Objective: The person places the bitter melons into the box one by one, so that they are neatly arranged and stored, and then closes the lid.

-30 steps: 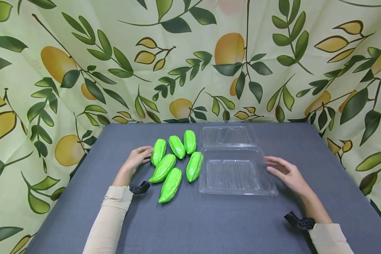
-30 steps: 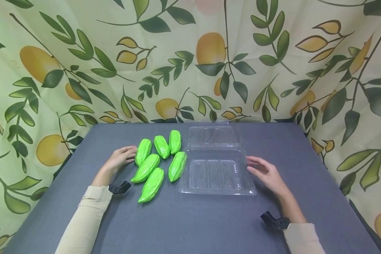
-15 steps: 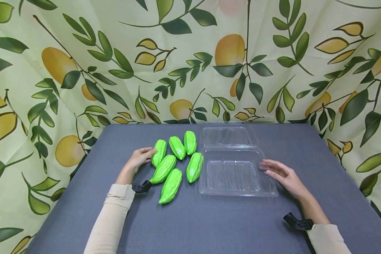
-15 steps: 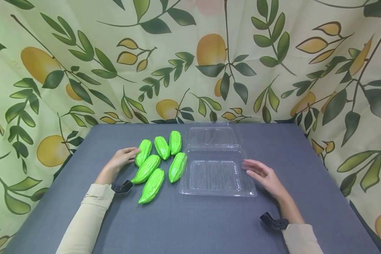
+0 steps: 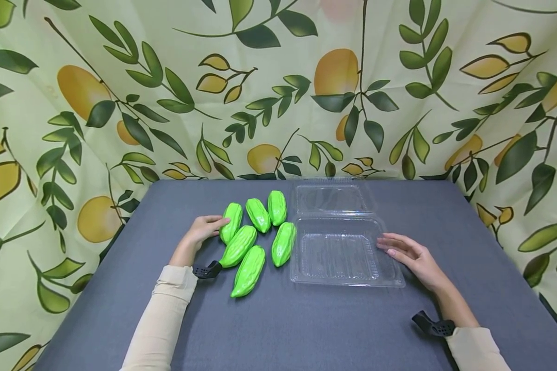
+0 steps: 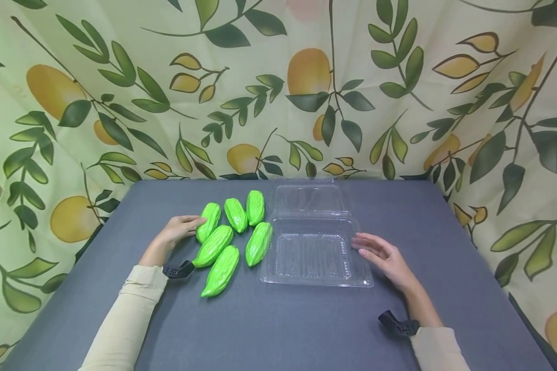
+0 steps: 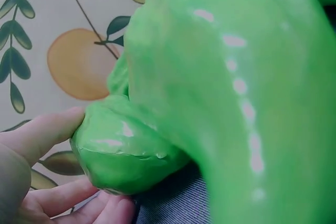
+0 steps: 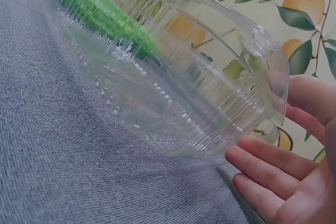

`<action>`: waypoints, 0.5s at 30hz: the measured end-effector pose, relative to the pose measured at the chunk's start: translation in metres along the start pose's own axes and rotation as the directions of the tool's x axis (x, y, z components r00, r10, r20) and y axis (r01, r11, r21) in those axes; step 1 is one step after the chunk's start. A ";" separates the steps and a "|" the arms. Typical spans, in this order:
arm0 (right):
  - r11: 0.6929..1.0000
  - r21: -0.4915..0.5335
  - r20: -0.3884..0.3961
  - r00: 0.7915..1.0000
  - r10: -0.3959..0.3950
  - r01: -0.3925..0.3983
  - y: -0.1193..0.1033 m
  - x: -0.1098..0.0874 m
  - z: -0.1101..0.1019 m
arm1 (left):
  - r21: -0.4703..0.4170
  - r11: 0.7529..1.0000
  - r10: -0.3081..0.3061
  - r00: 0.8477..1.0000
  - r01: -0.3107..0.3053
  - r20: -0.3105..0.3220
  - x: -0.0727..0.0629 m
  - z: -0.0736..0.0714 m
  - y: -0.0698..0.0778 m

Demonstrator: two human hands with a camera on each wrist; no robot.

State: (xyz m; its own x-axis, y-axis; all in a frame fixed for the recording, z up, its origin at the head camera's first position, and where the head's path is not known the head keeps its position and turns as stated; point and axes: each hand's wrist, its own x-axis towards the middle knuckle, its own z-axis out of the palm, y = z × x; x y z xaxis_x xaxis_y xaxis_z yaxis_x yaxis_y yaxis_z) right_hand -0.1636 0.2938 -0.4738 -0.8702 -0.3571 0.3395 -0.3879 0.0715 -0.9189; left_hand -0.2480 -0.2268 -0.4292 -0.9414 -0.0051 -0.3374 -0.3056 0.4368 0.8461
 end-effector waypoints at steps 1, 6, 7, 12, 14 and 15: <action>1.000 0.000 0.002 1.000 0.000 0.000 0.001 0.000 0.000 | -0.003 1.000 -0.004 1.000 0.004 0.000 0.000 0.000 -0.001; 1.000 0.004 0.006 1.000 0.000 0.000 0.001 0.000 0.000 | -0.024 1.000 -0.017 1.000 0.017 -0.003 0.000 0.000 -0.003; 1.000 0.008 0.005 1.000 -0.002 0.002 0.001 0.000 0.000 | -0.026 0.999 -0.021 1.000 0.021 -0.004 0.000 0.000 -0.003; 0.999 0.028 0.003 1.000 -0.020 0.019 0.000 -0.001 0.001 | -0.063 0.998 -0.023 1.000 0.022 -0.015 -0.001 -0.002 0.000; 0.999 0.034 0.006 1.000 -0.024 0.024 -0.001 0.000 0.001 | -0.080 0.997 -0.019 1.000 0.017 -0.018 -0.001 -0.003 0.001; 0.999 0.033 0.008 1.000 -0.025 0.025 -0.002 0.000 0.002 | -0.084 0.996 -0.019 1.000 0.017 -0.019 -0.002 -0.004 0.001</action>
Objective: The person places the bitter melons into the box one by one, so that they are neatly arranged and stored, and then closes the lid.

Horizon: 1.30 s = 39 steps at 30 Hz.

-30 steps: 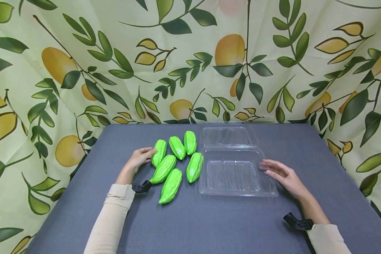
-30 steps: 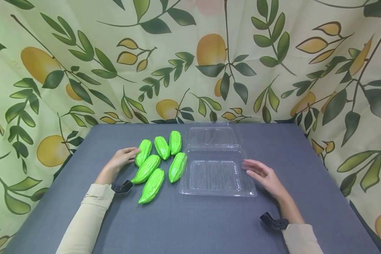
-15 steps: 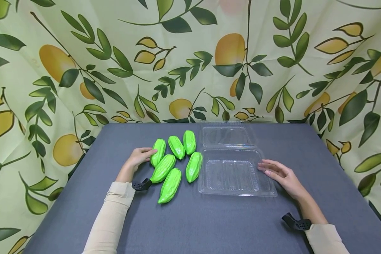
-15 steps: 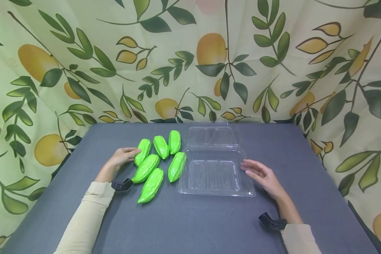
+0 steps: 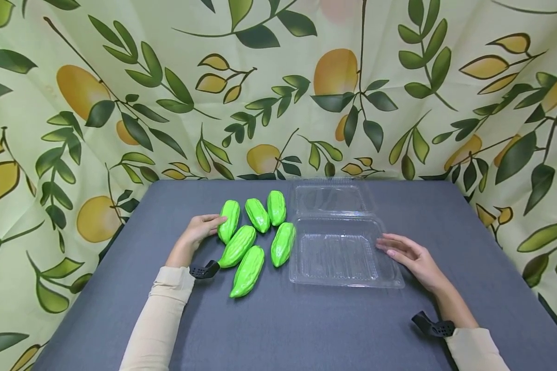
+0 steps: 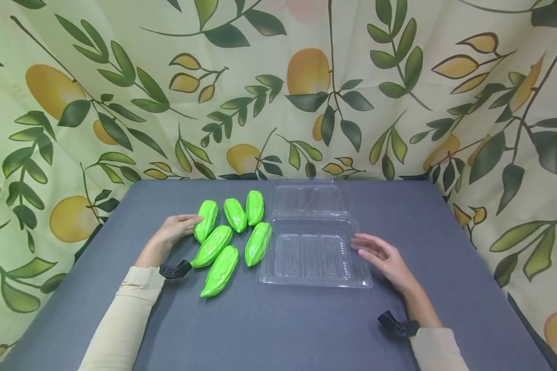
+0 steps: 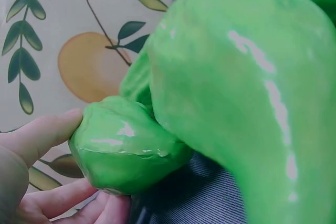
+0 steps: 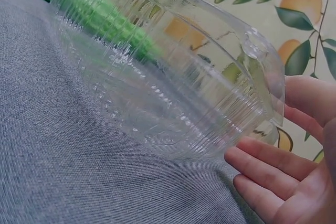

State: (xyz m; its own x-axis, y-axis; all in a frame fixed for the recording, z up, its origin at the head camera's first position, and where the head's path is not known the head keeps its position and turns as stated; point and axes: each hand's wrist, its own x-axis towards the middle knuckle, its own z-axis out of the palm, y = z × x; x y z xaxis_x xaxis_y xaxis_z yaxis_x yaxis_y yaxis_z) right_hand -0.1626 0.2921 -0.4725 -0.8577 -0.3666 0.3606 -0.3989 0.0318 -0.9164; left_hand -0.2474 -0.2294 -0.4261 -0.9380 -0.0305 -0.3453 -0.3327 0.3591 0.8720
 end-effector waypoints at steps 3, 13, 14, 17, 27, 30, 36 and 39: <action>1.000 -0.013 0.003 1.000 0.011 -0.011 -0.001 0.003 0.001 | -0.028 1.000 -0.003 1.000 0.003 -0.004 -0.002 -0.003 0.001; 1.000 -0.007 0.005 1.000 0.026 -0.026 0.002 0.005 0.001 | -0.117 0.993 0.002 0.999 -0.006 -0.032 -0.011 -0.009 0.008; 1.000 -0.003 0.006 1.000 0.024 -0.024 0.003 0.004 0.001 | -0.123 0.992 0.003 1.000 -0.007 -0.031 -0.013 -0.010 0.009; 1.000 0.002 0.002 1.000 0.017 -0.017 0.003 0.002 0.000 | -0.129 0.992 0.005 1.000 -0.008 -0.027 -0.016 -0.010 0.011; 0.999 0.033 -0.002 1.000 0.009 -0.009 0.003 -0.002 -0.004 | -0.213 0.977 0.025 1.000 -0.027 -0.011 -0.023 -0.002 0.024; 0.999 0.048 -0.005 1.000 0.003 -0.003 0.002 -0.005 -0.006 | -0.244 0.969 0.027 1.000 -0.027 0.000 -0.026 0.004 0.026; 0.998 0.058 0.014 1.000 0.018 -0.019 0.005 -0.002 -0.004 | -0.255 0.966 0.035 0.999 -0.038 -0.015 -0.038 0.007 0.026; 0.998 0.063 0.014 1.000 0.016 -0.017 0.005 -0.001 -0.003 | -0.273 0.961 0.056 0.998 -0.056 -0.007 -0.044 0.010 0.027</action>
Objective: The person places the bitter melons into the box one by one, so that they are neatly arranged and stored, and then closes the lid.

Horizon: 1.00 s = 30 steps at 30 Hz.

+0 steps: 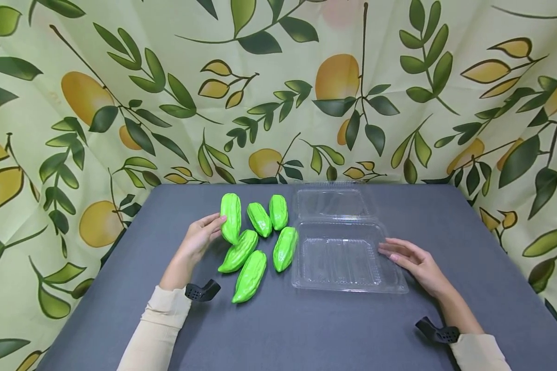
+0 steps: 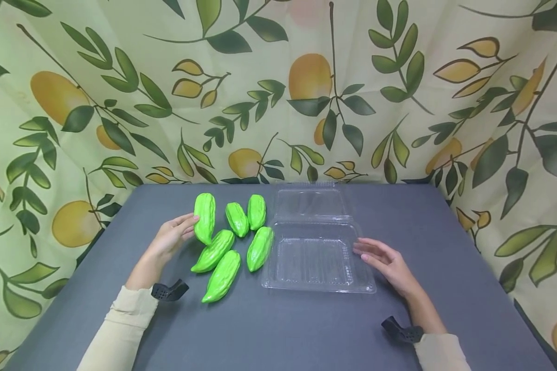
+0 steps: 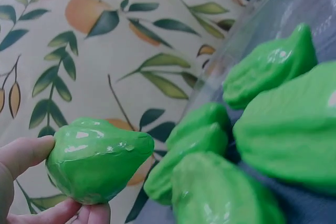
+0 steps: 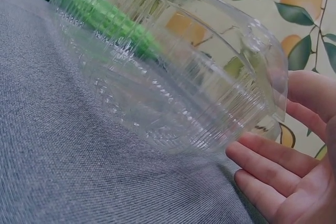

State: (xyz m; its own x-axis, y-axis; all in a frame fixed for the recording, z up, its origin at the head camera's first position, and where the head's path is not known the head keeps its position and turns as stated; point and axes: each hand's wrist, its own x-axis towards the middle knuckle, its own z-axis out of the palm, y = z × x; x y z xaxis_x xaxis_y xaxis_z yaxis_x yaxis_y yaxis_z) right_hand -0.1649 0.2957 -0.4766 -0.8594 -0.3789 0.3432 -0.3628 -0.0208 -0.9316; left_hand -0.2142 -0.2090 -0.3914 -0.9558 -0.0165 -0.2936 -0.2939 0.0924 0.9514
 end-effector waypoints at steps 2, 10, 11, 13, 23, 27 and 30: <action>1.000 0.001 -0.004 1.000 0.000 0.000 -0.001 0.000 -0.001 | -0.010 1.000 0.013 1.000 -0.013 0.015 -0.004 0.003 0.000; 1.000 -0.001 0.011 1.000 -0.008 0.008 0.001 0.000 -0.002 | -0.005 1.000 0.024 0.999 -0.024 0.046 -0.012 0.011 0.002; 1.000 0.002 0.008 1.000 -0.008 0.008 0.001 0.000 -0.001 | -0.006 1.000 0.024 0.998 -0.023 0.053 -0.013 0.012 0.002; 1.000 0.003 0.005 1.000 -0.003 0.003 0.001 -0.001 -0.001 | -0.008 1.000 0.021 0.998 -0.020 0.060 -0.015 0.014 0.002; 1.000 -0.016 -0.005 1.000 0.010 -0.010 0.001 -0.001 0.001 | -0.034 0.997 0.069 0.993 -0.066 0.091 -0.022 0.022 0.001; 1.000 -0.020 -0.001 1.000 0.017 -0.017 0.000 -0.001 0.001 | -0.040 0.996 0.078 0.991 -0.074 0.108 -0.024 0.026 0.001; 1.000 -0.017 0.002 1.000 0.023 -0.023 -0.001 -0.001 0.001 | -0.045 0.996 0.078 0.991 -0.073 0.110 -0.024 0.029 0.001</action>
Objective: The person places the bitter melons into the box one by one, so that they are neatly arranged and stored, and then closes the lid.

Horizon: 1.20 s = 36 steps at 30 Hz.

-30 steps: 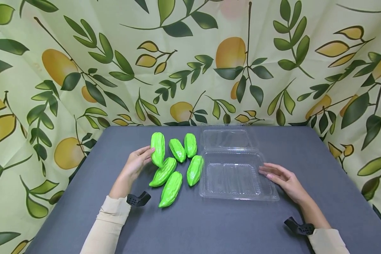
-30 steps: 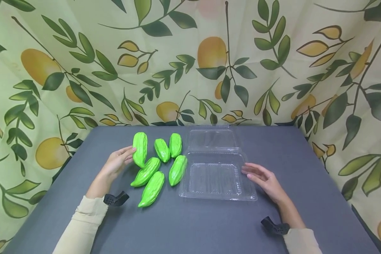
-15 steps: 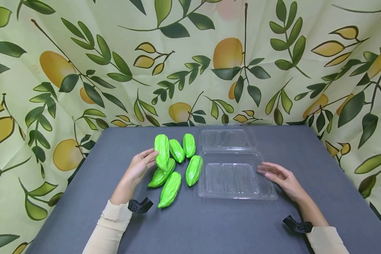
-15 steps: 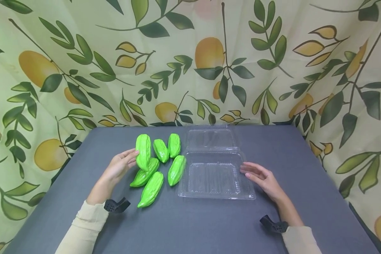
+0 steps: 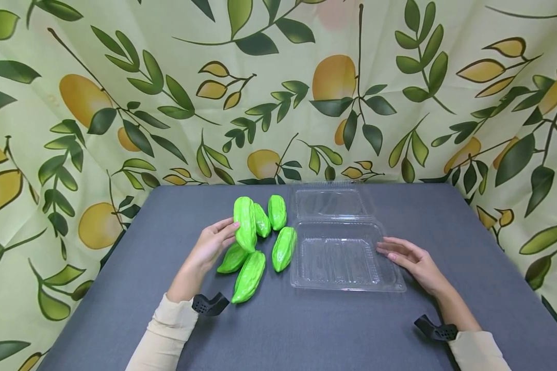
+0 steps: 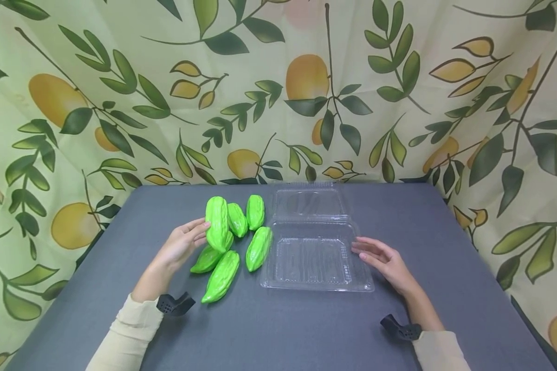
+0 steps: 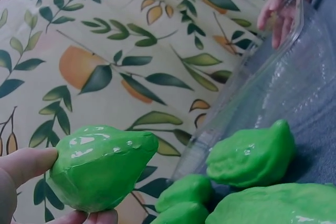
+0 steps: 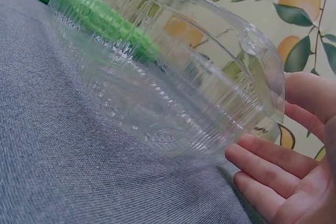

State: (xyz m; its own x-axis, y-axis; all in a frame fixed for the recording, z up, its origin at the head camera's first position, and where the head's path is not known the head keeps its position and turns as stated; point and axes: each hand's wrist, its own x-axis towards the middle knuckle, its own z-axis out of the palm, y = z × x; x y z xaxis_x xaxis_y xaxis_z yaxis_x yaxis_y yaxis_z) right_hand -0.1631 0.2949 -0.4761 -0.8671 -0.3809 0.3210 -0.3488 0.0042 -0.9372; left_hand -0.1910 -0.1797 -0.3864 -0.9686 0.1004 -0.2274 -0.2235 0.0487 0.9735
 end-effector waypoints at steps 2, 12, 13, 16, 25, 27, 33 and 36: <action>1.000 0.004 0.003 1.000 -0.003 0.003 0.000 0.000 0.000 | -0.003 1.000 0.000 1.000 0.000 0.003 -0.001 0.002 0.000; 0.999 0.023 0.005 0.999 -0.032 0.032 0.003 0.000 -0.001 | -0.015 1.000 0.007 1.000 -0.007 0.021 -0.004 0.012 0.001; 0.999 0.025 0.006 0.999 -0.033 0.033 0.003 0.000 -0.001 | -0.019 1.000 0.007 1.000 -0.006 0.023 -0.005 0.013 0.001; 0.999 0.023 0.009 0.999 -0.036 0.036 0.004 0.000 -0.001 | -0.023 1.000 0.010 1.000 -0.009 0.029 -0.006 0.016 0.000; 1.000 0.018 0.000 1.000 -0.021 0.021 0.003 -0.001 -0.001 | -0.033 0.999 0.031 0.998 -0.029 0.050 -0.007 0.026 -0.001; 1.000 0.019 -0.001 1.000 -0.021 0.021 0.002 -0.001 -0.001 | -0.034 0.999 0.030 0.998 -0.028 0.054 -0.007 0.028 -0.001; 0.999 0.026 0.003 0.999 -0.033 0.033 0.000 -0.001 0.001 | -0.013 1.000 0.028 0.997 -0.027 0.075 -0.008 0.033 -0.003; 0.999 0.023 -0.003 1.000 -0.025 0.025 -0.001 0.000 0.001 | -0.010 1.000 0.027 0.996 -0.026 0.079 -0.008 0.035 -0.003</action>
State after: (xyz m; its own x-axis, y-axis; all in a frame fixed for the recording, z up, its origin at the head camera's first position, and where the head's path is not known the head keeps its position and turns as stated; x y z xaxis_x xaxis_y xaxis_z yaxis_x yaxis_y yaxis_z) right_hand -0.1623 0.2943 -0.4757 -0.8592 -0.3782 0.3445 -0.3621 -0.0261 -0.9318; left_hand -0.1784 -0.1458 -0.3880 -0.9625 0.1803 -0.2025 -0.1992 0.0361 0.9793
